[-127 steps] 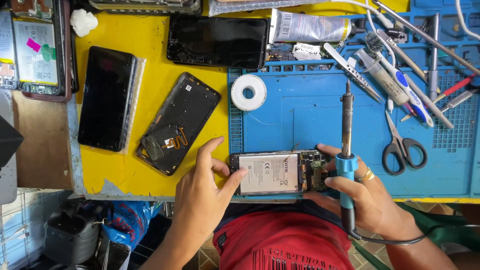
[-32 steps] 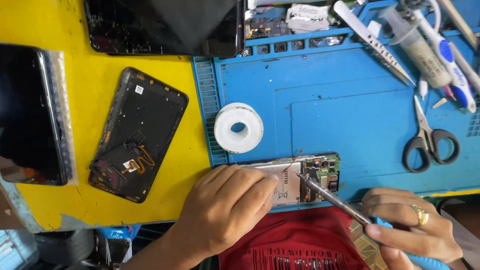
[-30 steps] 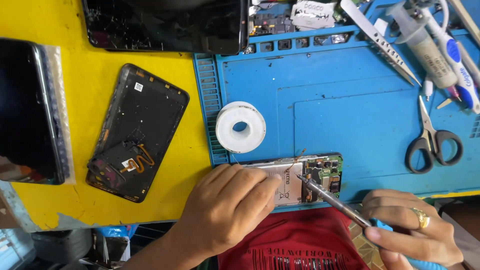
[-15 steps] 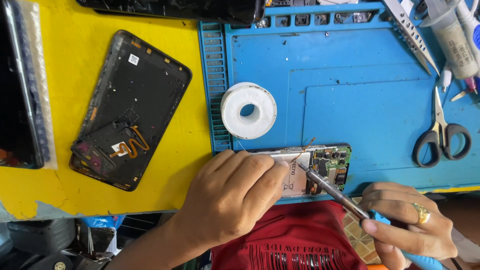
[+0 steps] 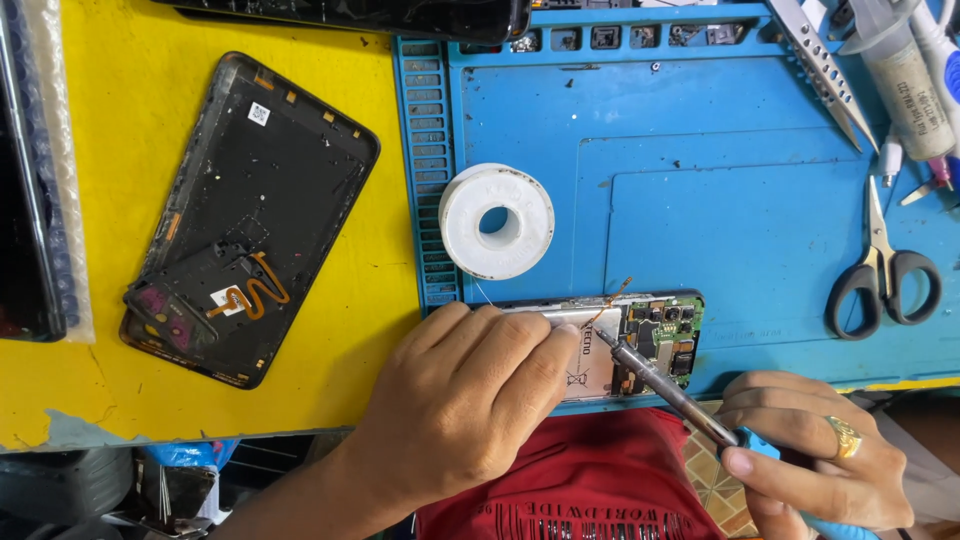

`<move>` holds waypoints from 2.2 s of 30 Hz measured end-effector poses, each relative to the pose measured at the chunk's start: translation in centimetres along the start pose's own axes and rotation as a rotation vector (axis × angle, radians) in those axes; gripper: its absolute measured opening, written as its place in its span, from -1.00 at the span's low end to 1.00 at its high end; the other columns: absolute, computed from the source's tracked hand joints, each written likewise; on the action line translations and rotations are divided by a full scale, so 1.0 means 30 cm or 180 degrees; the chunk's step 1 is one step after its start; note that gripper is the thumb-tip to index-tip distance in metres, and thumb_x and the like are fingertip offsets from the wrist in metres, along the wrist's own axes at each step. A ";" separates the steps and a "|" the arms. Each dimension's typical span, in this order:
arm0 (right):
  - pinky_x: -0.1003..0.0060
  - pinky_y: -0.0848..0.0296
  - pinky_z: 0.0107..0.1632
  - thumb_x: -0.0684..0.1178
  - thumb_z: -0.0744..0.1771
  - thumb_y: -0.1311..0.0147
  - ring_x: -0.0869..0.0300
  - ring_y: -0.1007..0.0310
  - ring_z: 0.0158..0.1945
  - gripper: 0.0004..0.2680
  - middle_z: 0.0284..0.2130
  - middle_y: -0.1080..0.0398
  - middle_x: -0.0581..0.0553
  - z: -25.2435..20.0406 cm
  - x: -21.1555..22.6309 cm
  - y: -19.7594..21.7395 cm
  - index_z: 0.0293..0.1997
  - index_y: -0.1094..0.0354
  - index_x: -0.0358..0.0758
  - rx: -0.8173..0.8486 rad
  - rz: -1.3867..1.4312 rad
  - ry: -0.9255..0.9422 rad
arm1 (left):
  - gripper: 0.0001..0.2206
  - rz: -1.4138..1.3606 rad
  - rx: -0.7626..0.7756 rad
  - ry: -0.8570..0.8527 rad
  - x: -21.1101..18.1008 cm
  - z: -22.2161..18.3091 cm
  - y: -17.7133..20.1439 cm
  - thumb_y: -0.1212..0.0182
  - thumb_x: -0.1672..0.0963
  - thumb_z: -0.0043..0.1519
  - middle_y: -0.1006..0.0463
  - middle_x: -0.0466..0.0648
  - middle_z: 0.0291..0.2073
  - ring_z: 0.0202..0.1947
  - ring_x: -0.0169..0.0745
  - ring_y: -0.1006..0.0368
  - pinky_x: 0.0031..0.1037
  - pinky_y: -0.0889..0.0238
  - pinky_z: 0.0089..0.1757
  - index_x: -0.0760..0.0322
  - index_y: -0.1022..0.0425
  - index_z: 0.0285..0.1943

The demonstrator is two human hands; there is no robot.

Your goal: Soldering a small wire or component onto a mobile phone motherboard at a repair station.

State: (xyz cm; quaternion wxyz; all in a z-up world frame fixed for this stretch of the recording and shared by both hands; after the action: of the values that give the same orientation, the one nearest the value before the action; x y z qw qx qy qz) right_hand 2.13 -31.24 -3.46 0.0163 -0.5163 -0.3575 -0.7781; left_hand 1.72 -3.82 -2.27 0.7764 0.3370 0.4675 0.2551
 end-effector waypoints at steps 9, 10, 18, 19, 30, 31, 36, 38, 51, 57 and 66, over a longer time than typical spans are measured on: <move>0.20 -0.71 -0.23 -0.04 0.36 0.09 0.09 -0.46 -0.46 -0.89 -0.43 -0.41 -0.12 -0.001 -0.013 0.019 -0.17 -0.38 -0.10 0.0313 -0.0094 0.0081 | -0.88 0.0052 0.0004 0.0010 0.000 0.001 -0.001 -0.05 0.25 0.43 -0.43 -0.04 -0.32 -0.46 -0.19 -0.28 -0.36 -0.08 -0.39 0.35 -0.52 -0.13; 0.21 -0.71 -0.23 -0.04 0.35 0.08 0.10 -0.45 -0.46 -0.89 -0.43 -0.41 -0.12 -0.002 -0.015 0.020 -0.17 -0.39 -0.08 0.0322 -0.0051 0.0093 | -0.88 0.0036 -0.0008 0.0004 0.000 0.001 -0.001 -0.06 0.25 0.43 -0.43 -0.04 -0.33 -0.45 -0.19 -0.29 -0.36 -0.09 -0.39 0.36 -0.52 -0.13; 0.23 -0.71 -0.23 -0.04 0.35 0.09 0.10 -0.45 -0.46 -0.89 -0.41 -0.42 -0.11 -0.001 -0.021 0.021 -0.17 -0.39 -0.07 0.0385 -0.0024 0.0163 | -0.88 0.0028 0.0001 0.0018 0.001 0.001 -0.003 -0.07 0.25 0.42 -0.42 -0.04 -0.34 -0.46 -0.20 -0.29 -0.37 -0.09 -0.40 0.36 -0.53 -0.14; 0.24 -0.71 -0.24 -0.05 0.35 0.08 0.11 -0.44 -0.46 -0.90 -0.42 -0.41 -0.10 -0.001 -0.021 0.020 -0.16 -0.39 -0.07 0.0383 -0.0011 0.0164 | -0.88 0.0015 0.0007 0.0015 0.001 0.001 -0.004 -0.07 0.25 0.43 -0.43 -0.03 -0.33 -0.46 -0.19 -0.30 -0.37 -0.10 -0.39 0.37 -0.53 -0.13; 0.22 -0.75 -0.19 -0.04 0.35 0.05 0.10 -0.50 -0.41 -0.91 -0.38 -0.45 -0.08 -0.015 -0.024 0.026 -0.14 -0.38 -0.04 0.0438 -0.0062 0.0193 | -0.84 0.0002 0.0056 0.0026 0.002 0.007 -0.005 -0.03 0.22 0.45 -0.44 -0.01 -0.33 -0.46 -0.16 -0.29 -0.35 -0.10 -0.40 0.38 -0.54 -0.13; 0.23 -0.75 -0.18 -0.03 0.36 0.05 0.12 -0.50 -0.40 -0.90 -0.37 -0.44 -0.06 -0.020 -0.023 0.027 -0.11 -0.38 -0.01 0.0403 -0.0058 0.0092 | -0.84 0.0004 0.0066 0.0022 0.003 0.007 -0.006 -0.02 0.22 0.45 -0.44 -0.02 -0.33 -0.47 -0.15 -0.28 -0.34 -0.09 -0.40 0.38 -0.54 -0.12; 0.24 -0.77 -0.17 -0.04 0.35 0.03 0.15 -0.49 -0.41 -0.90 -0.37 -0.44 -0.04 -0.015 -0.019 0.027 -0.10 -0.38 0.01 0.0402 -0.0120 -0.0003 | -0.83 -0.0003 0.0072 0.0014 0.004 0.011 -0.005 -0.03 0.22 0.45 -0.42 -0.02 -0.34 -0.47 -0.15 -0.26 -0.34 -0.08 -0.41 0.38 -0.54 -0.13; 0.19 -0.77 -0.10 -0.04 0.34 0.01 0.12 -0.54 -0.34 -0.90 -0.35 -0.47 -0.06 -0.019 -0.025 0.032 -0.11 -0.39 0.00 0.0494 -0.0184 0.0119 | -0.81 0.0010 0.0072 0.0014 0.004 0.010 -0.006 0.00 0.21 0.46 -0.41 -0.02 -0.34 -0.48 -0.15 -0.26 -0.34 -0.07 -0.41 0.38 -0.54 -0.12; 0.16 -0.78 -0.08 -0.05 0.34 0.00 0.12 -0.56 -0.33 -0.90 -0.35 -0.47 -0.05 -0.034 -0.026 0.039 -0.11 -0.40 0.02 0.0480 -0.0191 -0.0010 | -0.79 0.0035 0.0173 0.0011 0.003 0.017 -0.005 0.05 0.19 0.47 -0.40 -0.01 -0.33 -0.47 -0.14 -0.25 -0.32 -0.08 -0.40 0.39 -0.52 -0.11; 0.16 -0.77 -0.06 -0.04 0.34 0.00 0.12 -0.57 -0.30 -0.89 -0.33 -0.48 -0.05 -0.031 -0.029 0.038 -0.09 -0.39 0.02 0.0509 -0.0274 0.0140 | -0.80 0.0013 0.0210 0.0044 0.004 0.017 -0.007 0.03 0.18 0.47 -0.41 -0.01 -0.30 -0.46 -0.14 -0.27 -0.31 -0.09 -0.40 0.38 -0.53 -0.10; 0.17 -0.77 -0.09 -0.07 0.33 -0.02 0.13 -0.57 -0.33 -0.91 -0.37 -0.48 -0.05 -0.017 -0.026 0.021 -0.13 -0.40 0.01 0.0410 -0.0333 0.0106 | -0.83 -0.0115 0.0142 0.0059 0.021 0.015 0.021 -0.04 0.17 0.45 -0.47 0.04 -0.25 -0.44 -0.10 -0.32 -0.28 -0.15 -0.37 0.41 -0.53 -0.06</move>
State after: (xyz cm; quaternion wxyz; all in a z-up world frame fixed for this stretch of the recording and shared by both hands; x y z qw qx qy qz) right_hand 2.34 -32.27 -3.84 0.0148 -0.4818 -0.4329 -0.7617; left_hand 2.36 -3.09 -1.98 0.7688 0.3433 0.4863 0.2336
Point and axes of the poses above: each hand's wrist, its own z-axis towards the middle knuckle, its own y-axis out of the back of the hand, x = y × z, the point moved 3 cm from there along z, towards the middle knuckle
